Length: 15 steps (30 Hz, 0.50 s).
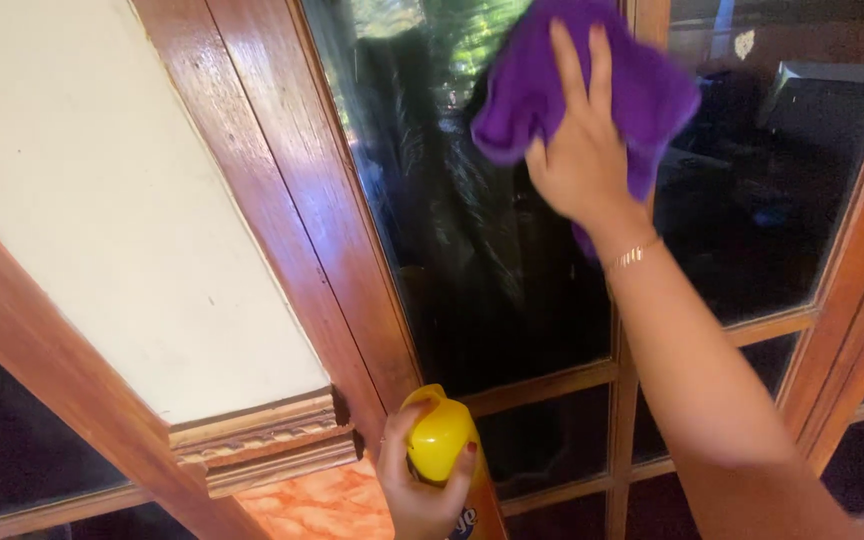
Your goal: Wiping a glass door with a cleaning cloth and a spray cleaner.
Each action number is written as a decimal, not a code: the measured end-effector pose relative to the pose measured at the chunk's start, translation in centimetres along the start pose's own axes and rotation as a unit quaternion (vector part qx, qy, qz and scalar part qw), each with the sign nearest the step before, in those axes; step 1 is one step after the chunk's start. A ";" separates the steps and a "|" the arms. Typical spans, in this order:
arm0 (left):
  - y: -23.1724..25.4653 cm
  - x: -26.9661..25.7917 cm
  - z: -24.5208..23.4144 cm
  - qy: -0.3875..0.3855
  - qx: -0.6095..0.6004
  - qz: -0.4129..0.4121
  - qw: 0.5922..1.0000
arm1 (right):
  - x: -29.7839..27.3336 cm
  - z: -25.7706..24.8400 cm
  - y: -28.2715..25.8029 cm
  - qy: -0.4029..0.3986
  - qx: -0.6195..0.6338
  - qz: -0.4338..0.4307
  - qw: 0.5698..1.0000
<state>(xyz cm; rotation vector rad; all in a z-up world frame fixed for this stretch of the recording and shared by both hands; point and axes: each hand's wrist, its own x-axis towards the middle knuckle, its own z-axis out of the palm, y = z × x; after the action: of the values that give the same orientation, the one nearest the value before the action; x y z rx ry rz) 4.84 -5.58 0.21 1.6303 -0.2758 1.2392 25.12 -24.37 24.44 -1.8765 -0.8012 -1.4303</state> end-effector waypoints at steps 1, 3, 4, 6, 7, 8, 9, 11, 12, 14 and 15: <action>0.1 -0.2 -0.1 -0.004 0.012 0.005 1.000 | -1.6 0.1 0.2 -0.002 -0.003 -0.008 1.000; 0.2 -0.6 -0.3 -0.010 0.023 0.005 1.000 | -4.8 0.3 0.2 -0.008 -0.007 -0.013 1.000; 0.2 -0.7 -0.3 -0.010 0.029 0.017 0.999 | -6.4 0.4 0.0 -0.020 -0.003 0.019 1.000; 0.9 -1.3 -0.6 -0.010 0.036 0.022 0.999 | -10.3 1.0 -0.1 -0.038 0.002 0.054 0.998; 1.3 -1.3 -0.6 -0.015 0.013 0.007 1.000 | -12.1 1.5 0.1 -0.046 0.016 0.093 0.994; 1.7 -1.2 -0.6 -0.020 -0.010 -0.008 1.000 | -13.9 2.0 0.4 -0.054 0.031 0.132 0.989; 1.6 -1.3 -0.6 -0.018 -0.011 -0.006 1.000 | -15.9 2.6 0.8 -0.052 0.031 0.130 0.990; 1.2 -1.7 -0.7 -0.015 0.024 0.013 1.000 | -19.9 3.8 1.6 -0.039 0.045 0.143 0.988; 1.3 -1.8 -0.7 -0.016 0.023 0.015 1.000 | -21.5 4.5 2.0 -0.037 0.044 0.142 0.988; 1.3 -1.7 -0.8 -0.024 0.030 0.035 0.999 | -24.7 6.2 2.9 -0.050 -0.016 0.113 0.992; 1.1 -1.9 -0.8 -0.024 0.029 0.040 0.998 | -24.7 6.5 2.6 -0.045 -0.016 0.110 0.993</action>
<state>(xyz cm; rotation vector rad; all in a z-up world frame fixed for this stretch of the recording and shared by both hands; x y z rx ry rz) 2.79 -6.10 -0.75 1.7144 -0.3402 1.2807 25.43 -23.00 -1.18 -1.9971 -0.5938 -1.2354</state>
